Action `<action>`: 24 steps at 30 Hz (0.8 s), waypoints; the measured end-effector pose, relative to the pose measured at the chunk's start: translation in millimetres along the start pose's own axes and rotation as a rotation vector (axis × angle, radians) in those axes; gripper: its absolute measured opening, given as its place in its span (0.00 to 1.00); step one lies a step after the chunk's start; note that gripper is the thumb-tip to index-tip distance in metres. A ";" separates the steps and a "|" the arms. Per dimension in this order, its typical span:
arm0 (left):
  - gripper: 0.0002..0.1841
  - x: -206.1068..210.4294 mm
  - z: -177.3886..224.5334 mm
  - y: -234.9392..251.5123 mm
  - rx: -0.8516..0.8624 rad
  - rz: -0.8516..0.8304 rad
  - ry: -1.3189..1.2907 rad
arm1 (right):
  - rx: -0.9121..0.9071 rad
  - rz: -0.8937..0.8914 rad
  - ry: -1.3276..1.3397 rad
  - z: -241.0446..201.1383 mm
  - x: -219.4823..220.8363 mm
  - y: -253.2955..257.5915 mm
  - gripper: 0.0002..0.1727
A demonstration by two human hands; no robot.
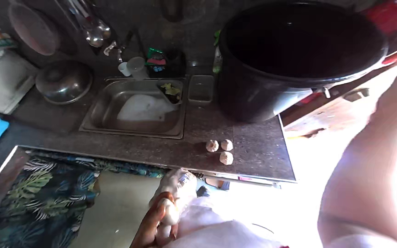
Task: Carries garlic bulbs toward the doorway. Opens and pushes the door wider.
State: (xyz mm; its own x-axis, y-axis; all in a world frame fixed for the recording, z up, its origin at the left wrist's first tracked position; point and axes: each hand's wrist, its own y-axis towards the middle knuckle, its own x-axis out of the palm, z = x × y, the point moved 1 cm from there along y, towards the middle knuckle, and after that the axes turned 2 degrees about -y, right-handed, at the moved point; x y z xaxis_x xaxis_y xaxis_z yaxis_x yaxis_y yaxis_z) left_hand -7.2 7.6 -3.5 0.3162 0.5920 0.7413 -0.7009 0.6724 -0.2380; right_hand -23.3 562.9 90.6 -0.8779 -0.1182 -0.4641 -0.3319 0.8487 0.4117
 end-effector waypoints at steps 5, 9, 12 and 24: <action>0.19 4.1 2.7 3.3 -0.022 -0.029 0.011 | -0.236 -0.530 -0.059 10.2 74.5 -202.9 0.34; 0.20 8.8 -0.9 1.0 -0.063 -0.051 0.062 | -0.307 -1.026 -0.384 -0.6 133.5 -286.9 0.58; 0.19 12.4 -6.1 -6.1 -0.065 -0.015 0.085 | -0.357 -1.154 -0.479 -4.3 152.6 -280.4 0.35; 0.18 9.3 -19.5 -31.1 -0.181 -0.040 0.108 | -0.364 -1.167 -0.571 6.0 176.8 -261.0 0.35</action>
State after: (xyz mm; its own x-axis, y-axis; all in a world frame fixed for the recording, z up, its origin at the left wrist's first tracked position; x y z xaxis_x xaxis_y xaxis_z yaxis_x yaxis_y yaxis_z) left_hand 29.9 0.9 -1.5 0.4148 0.6006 0.6836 -0.5630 0.7596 -0.3257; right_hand -89.8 323.6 -103.7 0.2135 -0.3666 -0.9055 -0.9304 0.2062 -0.3029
